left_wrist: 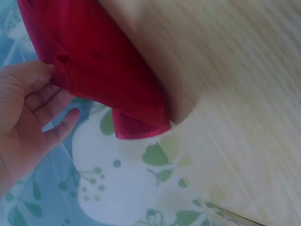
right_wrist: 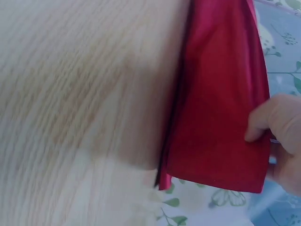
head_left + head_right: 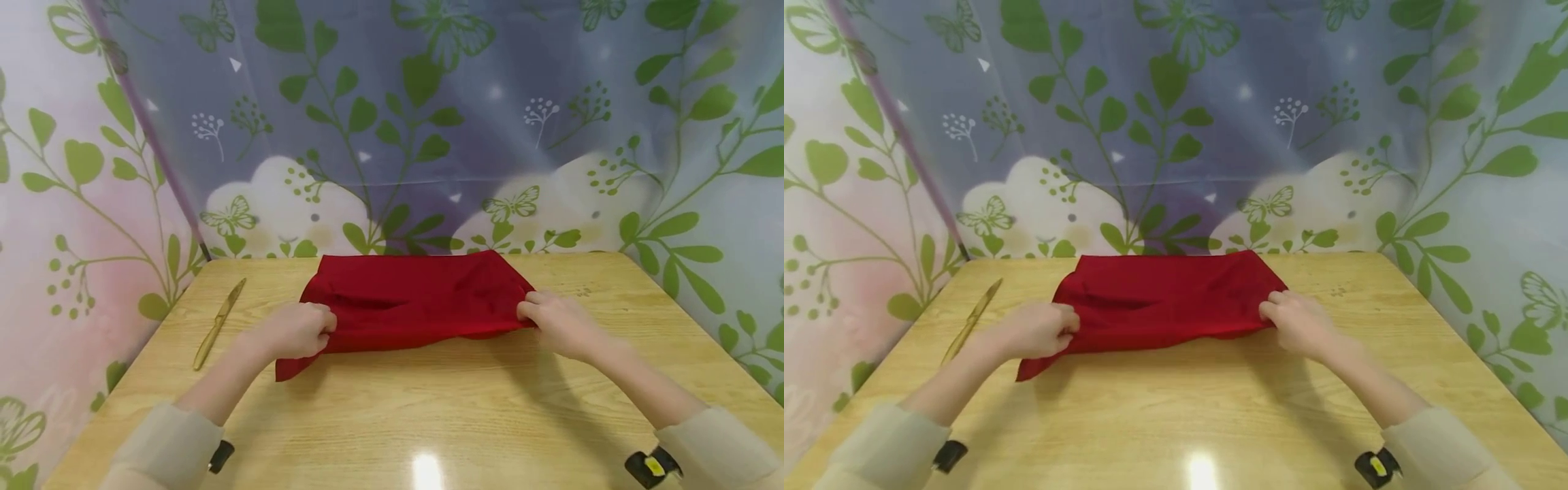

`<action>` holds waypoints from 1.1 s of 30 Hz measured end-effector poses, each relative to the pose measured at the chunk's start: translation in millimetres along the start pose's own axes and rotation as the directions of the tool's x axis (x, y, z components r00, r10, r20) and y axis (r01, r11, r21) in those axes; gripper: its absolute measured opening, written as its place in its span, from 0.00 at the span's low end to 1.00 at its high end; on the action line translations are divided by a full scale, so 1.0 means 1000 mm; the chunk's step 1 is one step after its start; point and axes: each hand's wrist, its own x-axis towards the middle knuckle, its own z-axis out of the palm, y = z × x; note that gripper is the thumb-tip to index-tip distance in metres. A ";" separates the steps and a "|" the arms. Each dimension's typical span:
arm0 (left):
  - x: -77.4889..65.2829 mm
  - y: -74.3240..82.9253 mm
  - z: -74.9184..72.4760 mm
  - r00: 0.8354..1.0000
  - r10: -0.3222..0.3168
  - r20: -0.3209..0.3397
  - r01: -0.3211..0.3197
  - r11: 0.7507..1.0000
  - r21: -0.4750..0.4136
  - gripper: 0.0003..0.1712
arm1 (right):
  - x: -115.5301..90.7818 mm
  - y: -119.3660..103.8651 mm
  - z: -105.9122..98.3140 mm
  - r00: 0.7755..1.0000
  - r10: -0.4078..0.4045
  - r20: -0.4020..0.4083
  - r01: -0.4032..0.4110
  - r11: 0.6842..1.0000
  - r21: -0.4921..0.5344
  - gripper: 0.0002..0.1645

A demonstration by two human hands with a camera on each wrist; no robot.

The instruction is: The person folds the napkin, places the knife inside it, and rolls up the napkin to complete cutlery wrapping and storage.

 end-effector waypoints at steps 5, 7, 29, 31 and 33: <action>-0.001 0.013 0.005 0.993 0.113 -0.023 -0.109 0.983 0.148 0.11 | -0.014 0.000 -0.003 0.997 -0.079 -0.019 0.080 0.997 0.020 0.22; -0.002 0.017 0.008 0.987 0.157 -0.037 -0.146 0.966 0.211 0.10 | -0.018 0.000 -0.002 0.994 -0.108 -0.034 0.109 0.994 0.016 0.24; -0.017 0.044 0.012 0.910 -0.090 0.405 0.118 0.992 -0.044 0.16 | -0.046 -0.034 -0.015 0.847 -0.100 0.523 -0.046 0.965 0.259 0.16; -0.019 0.047 0.013 0.901 -0.095 0.422 0.130 0.990 -0.054 0.16 | -0.050 -0.039 -0.013 0.826 -0.098 0.555 -0.063 0.962 0.264 0.17; -0.020 0.049 0.014 0.898 -0.093 0.430 0.132 0.989 -0.061 0.16 | -0.055 -0.043 -0.011 0.816 -0.107 0.568 -0.066 0.959 0.274 0.18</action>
